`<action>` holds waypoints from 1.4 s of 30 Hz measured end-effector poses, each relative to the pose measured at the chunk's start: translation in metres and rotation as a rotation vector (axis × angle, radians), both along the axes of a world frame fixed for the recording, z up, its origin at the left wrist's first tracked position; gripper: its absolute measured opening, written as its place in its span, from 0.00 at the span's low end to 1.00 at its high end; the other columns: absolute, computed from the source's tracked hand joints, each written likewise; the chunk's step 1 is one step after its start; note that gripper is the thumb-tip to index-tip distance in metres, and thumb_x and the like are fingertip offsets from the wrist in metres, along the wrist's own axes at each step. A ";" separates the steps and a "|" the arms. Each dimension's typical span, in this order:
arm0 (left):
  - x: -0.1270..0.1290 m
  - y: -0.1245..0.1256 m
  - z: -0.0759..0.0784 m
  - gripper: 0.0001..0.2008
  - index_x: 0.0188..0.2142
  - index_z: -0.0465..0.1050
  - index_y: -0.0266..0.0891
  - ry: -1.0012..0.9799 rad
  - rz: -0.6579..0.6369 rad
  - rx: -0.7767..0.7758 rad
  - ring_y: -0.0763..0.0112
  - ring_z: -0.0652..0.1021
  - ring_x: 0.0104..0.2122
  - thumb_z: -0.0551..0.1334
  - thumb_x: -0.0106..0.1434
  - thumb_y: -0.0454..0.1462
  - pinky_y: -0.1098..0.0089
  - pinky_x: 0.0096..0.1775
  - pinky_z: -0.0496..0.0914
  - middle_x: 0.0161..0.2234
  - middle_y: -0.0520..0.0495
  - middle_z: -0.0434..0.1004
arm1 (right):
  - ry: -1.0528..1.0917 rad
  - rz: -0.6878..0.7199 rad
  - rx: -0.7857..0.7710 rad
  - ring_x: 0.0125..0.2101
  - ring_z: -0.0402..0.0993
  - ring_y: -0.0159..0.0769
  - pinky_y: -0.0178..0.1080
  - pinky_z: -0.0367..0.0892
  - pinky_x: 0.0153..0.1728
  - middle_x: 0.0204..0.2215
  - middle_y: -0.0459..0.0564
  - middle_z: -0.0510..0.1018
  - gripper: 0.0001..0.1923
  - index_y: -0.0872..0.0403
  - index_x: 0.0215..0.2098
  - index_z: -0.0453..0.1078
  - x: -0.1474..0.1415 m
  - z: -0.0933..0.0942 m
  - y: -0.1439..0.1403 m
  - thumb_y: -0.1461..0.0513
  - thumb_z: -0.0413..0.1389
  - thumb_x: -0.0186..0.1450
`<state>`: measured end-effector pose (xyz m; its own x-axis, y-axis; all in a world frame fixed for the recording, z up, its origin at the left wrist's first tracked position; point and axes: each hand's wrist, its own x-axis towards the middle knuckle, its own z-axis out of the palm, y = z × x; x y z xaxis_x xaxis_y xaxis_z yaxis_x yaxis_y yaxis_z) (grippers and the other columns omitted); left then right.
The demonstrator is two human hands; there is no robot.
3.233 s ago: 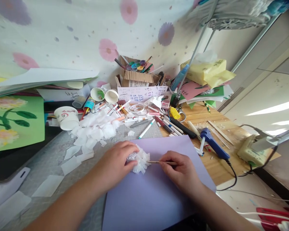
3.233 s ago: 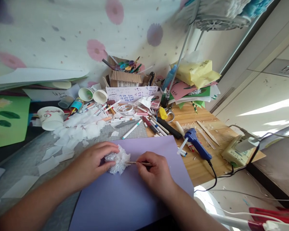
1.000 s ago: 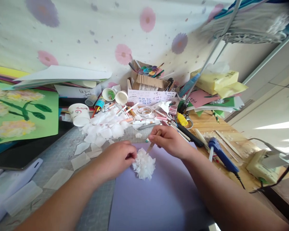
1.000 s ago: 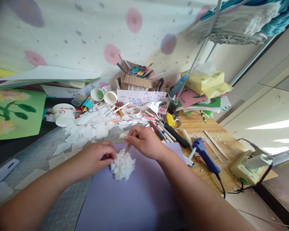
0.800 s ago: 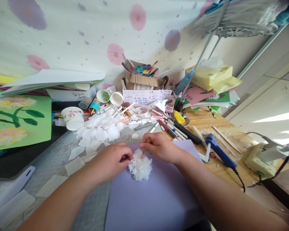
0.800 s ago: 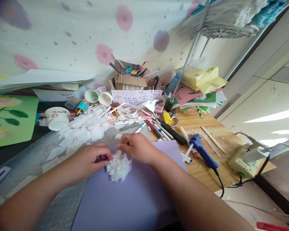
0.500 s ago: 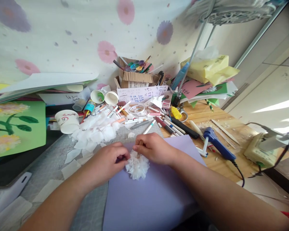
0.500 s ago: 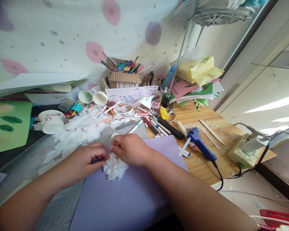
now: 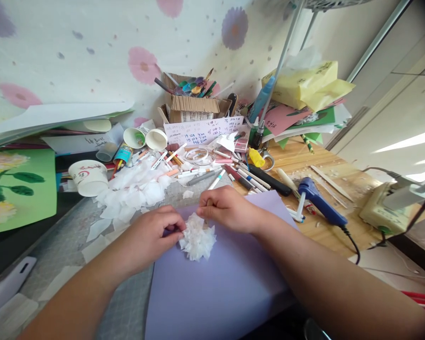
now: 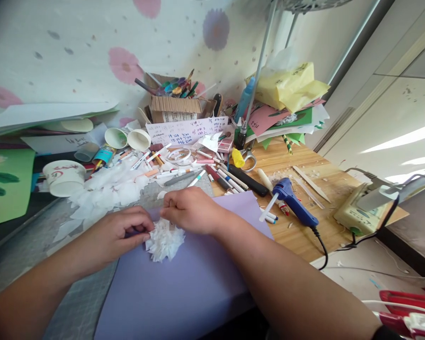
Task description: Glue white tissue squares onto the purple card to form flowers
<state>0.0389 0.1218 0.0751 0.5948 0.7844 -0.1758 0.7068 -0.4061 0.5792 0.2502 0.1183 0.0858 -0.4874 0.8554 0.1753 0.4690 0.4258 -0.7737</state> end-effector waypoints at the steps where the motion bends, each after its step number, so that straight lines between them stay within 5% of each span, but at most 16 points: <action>1: 0.000 0.000 0.000 0.08 0.30 0.73 0.41 0.005 -0.002 0.003 0.70 0.73 0.30 0.56 0.58 0.39 0.71 0.32 0.65 0.32 0.51 0.71 | -0.044 0.018 0.025 0.19 0.60 0.25 0.30 0.52 0.24 0.17 0.40 0.68 0.10 0.56 0.23 0.64 -0.003 0.000 -0.002 0.65 0.55 0.62; 7: 0.000 0.000 0.001 0.08 0.28 0.72 0.40 0.004 -0.014 0.032 0.69 0.73 0.30 0.56 0.58 0.39 0.70 0.31 0.65 0.31 0.50 0.70 | -0.174 0.062 0.142 0.20 0.59 0.26 0.31 0.51 0.24 0.18 0.41 0.65 0.10 0.55 0.23 0.64 -0.011 -0.001 -0.007 0.65 0.55 0.62; 14: 0.000 0.001 0.000 0.07 0.30 0.73 0.41 0.013 -0.016 0.029 0.69 0.73 0.32 0.56 0.58 0.38 0.70 0.34 0.66 0.34 0.50 0.72 | 0.239 -0.080 -0.076 0.18 0.59 0.25 0.30 0.54 0.22 0.15 0.39 0.66 0.12 0.55 0.22 0.61 0.013 0.000 0.007 0.64 0.54 0.63; 29: 0.000 0.002 0.001 0.07 0.30 0.72 0.40 0.026 -0.037 0.042 0.68 0.73 0.32 0.57 0.59 0.39 0.68 0.34 0.66 0.32 0.49 0.71 | -0.172 0.061 0.107 0.22 0.59 0.27 0.31 0.50 0.24 0.19 0.40 0.64 0.10 0.55 0.24 0.62 -0.007 0.001 -0.003 0.64 0.54 0.63; 38: 0.001 0.001 -0.001 0.06 0.31 0.71 0.42 0.016 -0.005 0.011 0.68 0.73 0.32 0.57 0.59 0.38 0.69 0.35 0.66 0.34 0.51 0.71 | 0.181 -0.016 -0.157 0.17 0.59 0.24 0.29 0.56 0.24 0.13 0.37 0.64 0.13 0.55 0.21 0.60 0.006 -0.008 0.008 0.65 0.55 0.62; 42: 0.001 -0.002 0.002 0.04 0.34 0.68 0.42 -0.017 0.022 0.038 0.68 0.72 0.35 0.57 0.59 0.38 0.69 0.37 0.67 0.36 0.50 0.70 | 0.168 0.007 -0.187 0.16 0.61 0.24 0.29 0.56 0.22 0.12 0.37 0.65 0.11 0.55 0.22 0.62 0.006 -0.010 0.008 0.65 0.56 0.62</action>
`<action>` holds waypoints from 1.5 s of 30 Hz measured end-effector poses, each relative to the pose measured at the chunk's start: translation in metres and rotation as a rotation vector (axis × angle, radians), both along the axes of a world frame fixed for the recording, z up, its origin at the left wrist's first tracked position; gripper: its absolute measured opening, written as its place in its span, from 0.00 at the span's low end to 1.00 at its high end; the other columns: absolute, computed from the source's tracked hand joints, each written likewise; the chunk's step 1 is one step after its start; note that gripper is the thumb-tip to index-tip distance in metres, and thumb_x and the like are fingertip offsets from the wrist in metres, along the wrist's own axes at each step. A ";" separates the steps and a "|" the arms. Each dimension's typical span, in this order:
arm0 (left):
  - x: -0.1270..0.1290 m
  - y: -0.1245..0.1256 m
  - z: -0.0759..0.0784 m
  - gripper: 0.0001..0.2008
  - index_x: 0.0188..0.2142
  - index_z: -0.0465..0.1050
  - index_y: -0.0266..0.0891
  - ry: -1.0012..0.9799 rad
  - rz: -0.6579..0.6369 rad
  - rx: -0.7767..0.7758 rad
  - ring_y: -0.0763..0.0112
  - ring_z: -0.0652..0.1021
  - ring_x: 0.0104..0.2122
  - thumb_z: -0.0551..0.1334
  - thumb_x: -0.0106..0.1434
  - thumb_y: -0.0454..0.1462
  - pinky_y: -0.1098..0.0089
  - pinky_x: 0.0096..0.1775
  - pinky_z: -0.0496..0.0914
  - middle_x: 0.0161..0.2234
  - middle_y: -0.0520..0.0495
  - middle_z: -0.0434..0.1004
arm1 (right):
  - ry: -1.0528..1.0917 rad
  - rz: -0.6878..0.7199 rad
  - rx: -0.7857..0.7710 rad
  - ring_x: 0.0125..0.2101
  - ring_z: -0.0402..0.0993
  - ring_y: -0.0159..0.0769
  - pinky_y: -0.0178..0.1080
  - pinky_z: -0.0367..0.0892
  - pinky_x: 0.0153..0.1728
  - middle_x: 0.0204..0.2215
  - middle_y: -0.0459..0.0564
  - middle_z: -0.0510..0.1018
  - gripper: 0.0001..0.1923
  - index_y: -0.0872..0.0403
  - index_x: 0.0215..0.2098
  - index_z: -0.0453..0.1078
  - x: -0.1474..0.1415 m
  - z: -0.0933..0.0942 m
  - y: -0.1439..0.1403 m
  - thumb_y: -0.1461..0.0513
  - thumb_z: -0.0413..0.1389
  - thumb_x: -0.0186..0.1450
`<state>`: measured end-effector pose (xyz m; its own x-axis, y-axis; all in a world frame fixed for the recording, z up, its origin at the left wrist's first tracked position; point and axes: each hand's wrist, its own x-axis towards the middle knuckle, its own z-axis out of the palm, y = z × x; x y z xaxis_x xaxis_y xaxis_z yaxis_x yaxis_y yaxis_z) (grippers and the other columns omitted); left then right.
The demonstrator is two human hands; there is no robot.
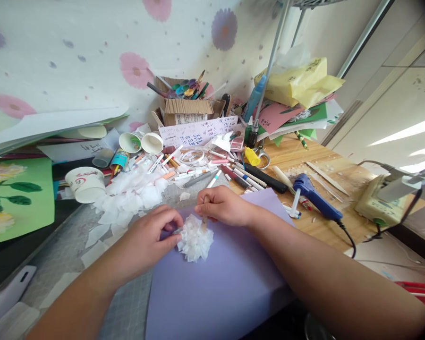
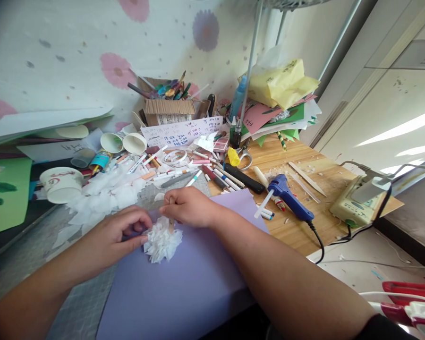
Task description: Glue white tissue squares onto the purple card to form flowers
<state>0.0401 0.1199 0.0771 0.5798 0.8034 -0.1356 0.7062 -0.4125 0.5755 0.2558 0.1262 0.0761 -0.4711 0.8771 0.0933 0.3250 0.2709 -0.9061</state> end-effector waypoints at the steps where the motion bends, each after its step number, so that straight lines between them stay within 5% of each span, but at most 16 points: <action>1: 0.000 -0.001 0.001 0.05 0.35 0.68 0.42 -0.006 -0.004 0.016 0.67 0.72 0.37 0.57 0.59 0.38 0.69 0.38 0.67 0.38 0.50 0.70 | -0.026 0.016 0.001 0.16 0.62 0.25 0.29 0.56 0.22 0.13 0.38 0.66 0.11 0.55 0.22 0.62 -0.001 0.000 0.000 0.64 0.56 0.62; 10: 0.001 -0.003 0.004 0.13 0.44 0.72 0.47 0.023 -0.167 0.027 0.63 0.68 0.49 0.59 0.59 0.39 0.65 0.51 0.62 0.47 0.49 0.69 | -0.074 0.074 -0.025 0.17 0.64 0.26 0.29 0.57 0.22 0.14 0.38 0.68 0.10 0.54 0.23 0.63 -0.001 -0.001 -0.002 0.64 0.56 0.61; 14: -0.001 -0.003 0.004 0.13 0.44 0.72 0.48 0.010 -0.167 0.023 0.63 0.67 0.50 0.59 0.59 0.38 0.66 0.52 0.61 0.48 0.50 0.69 | 0.070 0.069 -0.128 0.16 0.63 0.26 0.30 0.58 0.21 0.12 0.39 0.68 0.11 0.54 0.22 0.63 0.002 -0.004 0.003 0.60 0.59 0.58; 20: 0.001 -0.004 0.007 0.09 0.41 0.71 0.45 -0.076 0.015 -0.078 0.66 0.75 0.40 0.56 0.60 0.38 0.68 0.41 0.68 0.41 0.52 0.76 | 0.432 -0.171 -0.224 0.12 0.57 0.25 0.31 0.54 0.15 0.11 0.38 0.65 0.13 0.54 0.20 0.61 0.003 -0.010 0.011 0.57 0.58 0.54; 27: 0.003 -0.003 0.001 0.11 0.40 0.72 0.44 -0.082 0.119 -0.045 0.66 0.76 0.36 0.56 0.59 0.37 0.69 0.38 0.69 0.37 0.52 0.77 | 0.255 -0.206 -0.152 0.14 0.60 0.26 0.30 0.54 0.17 0.12 0.39 0.66 0.15 0.53 0.21 0.60 -0.009 -0.017 0.008 0.54 0.57 0.57; 45: 0.003 -0.001 -0.005 0.13 0.41 0.73 0.45 -0.128 0.056 -0.025 0.68 0.76 0.38 0.57 0.57 0.35 0.68 0.40 0.69 0.40 0.53 0.77 | 0.283 -0.309 -0.253 0.11 0.57 0.24 0.30 0.49 0.15 0.08 0.38 0.66 0.12 0.54 0.19 0.64 -0.019 -0.024 0.013 0.60 0.62 0.52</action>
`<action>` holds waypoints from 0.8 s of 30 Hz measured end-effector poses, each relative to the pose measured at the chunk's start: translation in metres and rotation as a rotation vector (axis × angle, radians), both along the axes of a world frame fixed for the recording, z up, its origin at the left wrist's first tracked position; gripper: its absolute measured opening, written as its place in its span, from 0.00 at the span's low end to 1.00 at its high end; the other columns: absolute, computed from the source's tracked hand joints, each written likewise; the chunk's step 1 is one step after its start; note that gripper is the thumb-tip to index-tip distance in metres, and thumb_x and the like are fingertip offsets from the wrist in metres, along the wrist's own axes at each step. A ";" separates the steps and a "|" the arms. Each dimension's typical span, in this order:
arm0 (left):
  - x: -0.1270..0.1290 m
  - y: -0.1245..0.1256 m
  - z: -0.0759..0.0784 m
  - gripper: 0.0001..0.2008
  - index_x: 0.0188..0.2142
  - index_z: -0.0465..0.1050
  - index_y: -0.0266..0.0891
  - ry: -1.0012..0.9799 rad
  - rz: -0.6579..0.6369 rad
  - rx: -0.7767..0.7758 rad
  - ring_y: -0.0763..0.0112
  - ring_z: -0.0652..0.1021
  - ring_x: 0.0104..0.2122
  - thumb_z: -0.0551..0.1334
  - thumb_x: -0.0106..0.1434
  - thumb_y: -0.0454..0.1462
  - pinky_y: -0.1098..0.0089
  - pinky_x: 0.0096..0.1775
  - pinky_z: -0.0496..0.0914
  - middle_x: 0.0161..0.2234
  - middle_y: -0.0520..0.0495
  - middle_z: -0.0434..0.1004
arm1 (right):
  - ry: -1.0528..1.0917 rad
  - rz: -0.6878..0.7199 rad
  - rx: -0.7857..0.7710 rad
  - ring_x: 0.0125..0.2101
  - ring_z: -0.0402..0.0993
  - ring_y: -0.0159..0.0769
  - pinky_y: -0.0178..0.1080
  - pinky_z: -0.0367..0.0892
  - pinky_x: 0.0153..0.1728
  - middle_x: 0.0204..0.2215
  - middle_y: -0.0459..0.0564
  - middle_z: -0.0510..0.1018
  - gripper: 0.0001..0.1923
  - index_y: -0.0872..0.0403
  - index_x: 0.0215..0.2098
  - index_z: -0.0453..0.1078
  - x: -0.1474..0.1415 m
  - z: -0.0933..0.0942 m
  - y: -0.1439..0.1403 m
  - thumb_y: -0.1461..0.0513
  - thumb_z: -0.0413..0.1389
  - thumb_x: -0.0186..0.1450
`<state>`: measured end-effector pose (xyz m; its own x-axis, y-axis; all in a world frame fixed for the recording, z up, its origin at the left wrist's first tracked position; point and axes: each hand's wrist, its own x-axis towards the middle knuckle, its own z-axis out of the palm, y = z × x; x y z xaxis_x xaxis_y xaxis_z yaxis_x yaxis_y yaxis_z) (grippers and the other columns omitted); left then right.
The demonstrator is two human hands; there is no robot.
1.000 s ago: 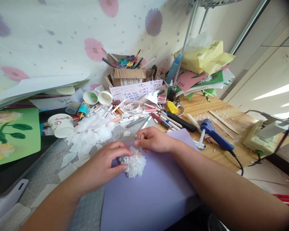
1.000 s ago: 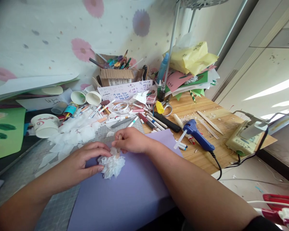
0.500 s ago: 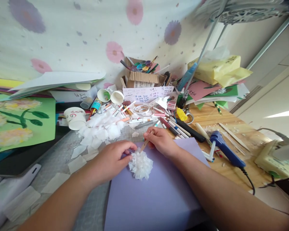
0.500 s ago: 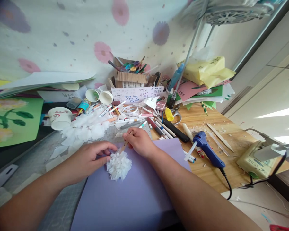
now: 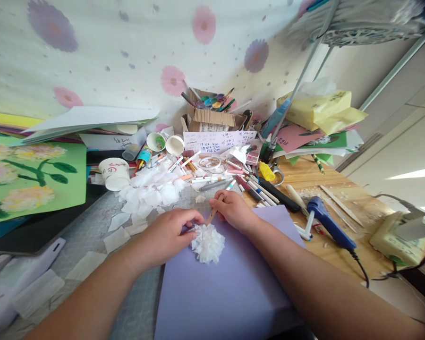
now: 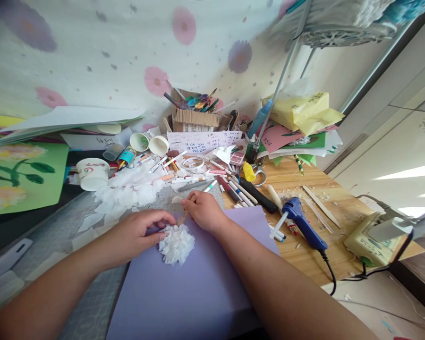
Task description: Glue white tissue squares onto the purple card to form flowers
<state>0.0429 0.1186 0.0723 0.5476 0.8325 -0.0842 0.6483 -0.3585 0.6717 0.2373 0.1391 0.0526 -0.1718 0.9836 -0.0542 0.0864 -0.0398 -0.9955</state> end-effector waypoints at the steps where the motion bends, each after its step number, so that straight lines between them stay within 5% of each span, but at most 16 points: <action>1: -0.001 0.001 0.001 0.12 0.41 0.73 0.44 -0.020 0.012 0.003 0.67 0.76 0.38 0.57 0.57 0.35 0.68 0.41 0.70 0.40 0.52 0.77 | 0.039 -0.006 -0.006 0.11 0.57 0.24 0.30 0.50 0.14 0.08 0.38 0.65 0.13 0.54 0.19 0.63 0.001 0.000 0.000 0.59 0.62 0.52; 7: 0.003 -0.013 0.004 0.14 0.45 0.71 0.40 -0.070 0.110 0.201 0.62 0.75 0.46 0.55 0.62 0.41 0.62 0.49 0.69 0.46 0.46 0.76 | 0.337 -0.156 -0.007 0.10 0.53 0.25 0.34 0.62 0.18 0.06 0.35 0.59 0.16 0.51 0.19 0.57 0.007 -0.001 0.005 0.52 0.57 0.53; 13: 0.021 -0.041 -0.009 0.34 0.60 0.59 0.40 0.152 -0.091 0.224 0.57 0.61 0.61 0.64 0.56 0.44 0.55 0.60 0.58 0.62 0.41 0.59 | 0.494 -0.301 0.036 0.10 0.48 0.23 0.32 0.59 0.16 0.06 0.34 0.57 0.15 0.52 0.21 0.61 0.004 -0.005 0.009 0.52 0.59 0.52; 18: 0.020 -0.051 -0.012 0.33 0.60 0.59 0.43 0.242 -0.166 0.300 0.57 0.58 0.62 0.65 0.56 0.41 0.54 0.60 0.57 0.62 0.44 0.59 | 0.527 -0.299 0.045 0.10 0.49 0.24 0.31 0.57 0.16 0.06 0.34 0.58 0.15 0.52 0.19 0.61 0.002 -0.009 0.009 0.53 0.61 0.52; 24: -0.003 -0.070 -0.023 0.39 0.65 0.45 0.45 0.377 -0.102 0.478 0.54 0.54 0.63 0.63 0.59 0.43 0.51 0.59 0.59 0.66 0.44 0.48 | 0.548 -0.267 0.036 0.10 0.50 0.25 0.32 0.56 0.16 0.06 0.35 0.58 0.15 0.52 0.20 0.63 0.002 -0.010 0.011 0.52 0.60 0.52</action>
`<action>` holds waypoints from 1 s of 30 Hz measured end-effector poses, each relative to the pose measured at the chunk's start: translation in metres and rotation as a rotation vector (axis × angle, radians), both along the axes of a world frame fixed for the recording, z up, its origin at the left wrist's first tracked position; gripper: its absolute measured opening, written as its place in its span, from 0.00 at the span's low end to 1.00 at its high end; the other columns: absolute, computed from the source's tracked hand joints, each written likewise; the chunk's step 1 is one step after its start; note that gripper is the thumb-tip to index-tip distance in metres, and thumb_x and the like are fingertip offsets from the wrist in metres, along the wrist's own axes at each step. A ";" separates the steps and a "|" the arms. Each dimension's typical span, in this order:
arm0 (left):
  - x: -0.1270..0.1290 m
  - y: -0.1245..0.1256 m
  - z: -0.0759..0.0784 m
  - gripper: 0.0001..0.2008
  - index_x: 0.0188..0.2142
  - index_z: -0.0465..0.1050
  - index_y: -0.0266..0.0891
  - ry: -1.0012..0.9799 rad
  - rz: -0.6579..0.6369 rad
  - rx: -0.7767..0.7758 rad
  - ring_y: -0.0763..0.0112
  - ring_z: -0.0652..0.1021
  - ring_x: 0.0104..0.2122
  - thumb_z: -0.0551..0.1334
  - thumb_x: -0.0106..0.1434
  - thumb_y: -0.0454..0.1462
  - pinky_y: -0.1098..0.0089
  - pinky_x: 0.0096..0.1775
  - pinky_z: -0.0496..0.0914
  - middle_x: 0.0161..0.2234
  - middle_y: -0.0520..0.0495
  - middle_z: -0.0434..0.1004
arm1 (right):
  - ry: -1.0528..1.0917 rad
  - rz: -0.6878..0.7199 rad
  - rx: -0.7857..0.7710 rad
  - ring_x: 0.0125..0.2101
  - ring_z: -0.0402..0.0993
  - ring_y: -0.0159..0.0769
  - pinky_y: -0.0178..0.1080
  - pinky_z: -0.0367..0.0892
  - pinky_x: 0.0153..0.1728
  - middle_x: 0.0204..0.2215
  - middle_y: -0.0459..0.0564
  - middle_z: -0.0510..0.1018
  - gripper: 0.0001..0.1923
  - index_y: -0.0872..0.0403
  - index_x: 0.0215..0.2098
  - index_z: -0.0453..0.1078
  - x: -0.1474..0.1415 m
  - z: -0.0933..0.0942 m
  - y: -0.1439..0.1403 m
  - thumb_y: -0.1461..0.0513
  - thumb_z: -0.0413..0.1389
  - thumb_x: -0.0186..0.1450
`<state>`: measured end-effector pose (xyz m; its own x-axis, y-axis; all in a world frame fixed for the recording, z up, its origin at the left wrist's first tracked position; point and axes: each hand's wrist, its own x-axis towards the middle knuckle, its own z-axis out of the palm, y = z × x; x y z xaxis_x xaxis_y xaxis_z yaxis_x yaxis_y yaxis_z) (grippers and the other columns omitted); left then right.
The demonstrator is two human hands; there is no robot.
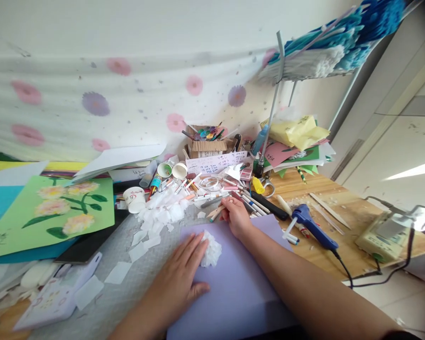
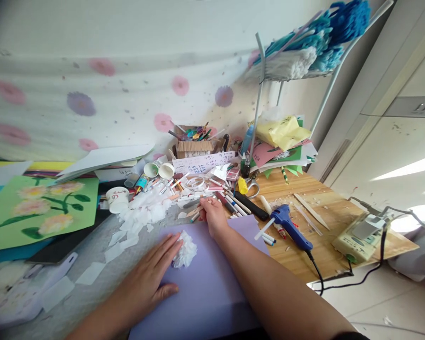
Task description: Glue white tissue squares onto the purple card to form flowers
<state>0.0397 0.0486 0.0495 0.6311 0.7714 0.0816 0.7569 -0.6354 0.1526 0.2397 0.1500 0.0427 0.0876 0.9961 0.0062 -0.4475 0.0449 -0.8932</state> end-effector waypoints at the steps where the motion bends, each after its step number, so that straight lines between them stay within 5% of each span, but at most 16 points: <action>1: -0.005 -0.003 -0.003 0.38 0.65 0.46 0.45 0.029 -0.006 0.029 0.53 0.55 0.63 0.62 0.60 0.45 0.50 0.58 0.60 0.66 0.44 0.48 | 0.002 0.006 0.002 0.09 0.50 0.25 0.32 0.56 0.15 0.06 0.35 0.59 0.15 0.53 0.20 0.63 0.000 0.000 0.000 0.52 0.60 0.52; 9: -0.029 -0.029 -0.018 0.36 0.64 0.50 0.46 0.092 -0.075 0.308 0.53 0.63 0.60 0.62 0.60 0.46 0.55 0.55 0.65 0.63 0.43 0.56 | -0.050 -0.010 0.037 0.11 0.54 0.25 0.31 0.55 0.16 0.08 0.37 0.63 0.16 0.54 0.24 0.66 -0.003 -0.004 0.002 0.50 0.59 0.53; 14: -0.024 -0.042 -0.023 0.20 0.57 0.62 0.57 0.014 -0.399 0.418 0.62 0.65 0.59 0.57 0.66 0.39 0.60 0.57 0.63 0.58 0.56 0.66 | -0.135 -0.054 0.026 0.14 0.57 0.25 0.31 0.60 0.19 0.16 0.39 0.68 0.16 0.54 0.32 0.68 0.003 0.009 0.000 0.50 0.57 0.56; 19: -0.015 -0.044 -0.010 0.14 0.51 0.68 0.54 -0.040 -0.440 0.454 0.66 0.72 0.53 0.56 0.66 0.38 0.65 0.54 0.67 0.54 0.55 0.72 | -0.321 0.090 0.103 0.21 0.69 0.30 0.34 0.67 0.26 0.21 0.44 0.75 0.12 0.55 0.33 0.73 0.015 0.047 -0.049 0.54 0.58 0.58; 21: -0.014 -0.044 -0.008 0.14 0.50 0.69 0.52 -0.061 -0.411 0.454 0.67 0.73 0.53 0.56 0.66 0.37 0.68 0.53 0.68 0.52 0.55 0.74 | -0.595 0.231 0.251 0.25 0.73 0.34 0.36 0.69 0.30 0.23 0.47 0.77 0.10 0.54 0.35 0.75 0.026 0.054 -0.083 0.57 0.55 0.62; 25: -0.020 -0.041 -0.025 0.14 0.51 0.68 0.49 -0.117 -0.397 0.467 0.68 0.72 0.54 0.53 0.67 0.37 0.69 0.55 0.67 0.51 0.55 0.75 | -1.243 0.301 0.500 0.35 0.77 0.37 0.36 0.71 0.35 0.35 0.50 0.81 0.12 0.49 0.42 0.73 0.060 0.033 -0.144 0.62 0.48 0.67; 30: -0.023 -0.040 -0.047 0.17 0.51 0.70 0.47 -0.105 -0.347 0.560 0.67 0.71 0.54 0.50 0.66 0.36 0.69 0.55 0.66 0.53 0.55 0.73 | -1.458 0.199 0.933 0.47 0.75 0.45 0.42 0.72 0.45 0.46 0.51 0.79 0.22 0.47 0.57 0.62 0.092 -0.016 -0.166 0.54 0.52 0.66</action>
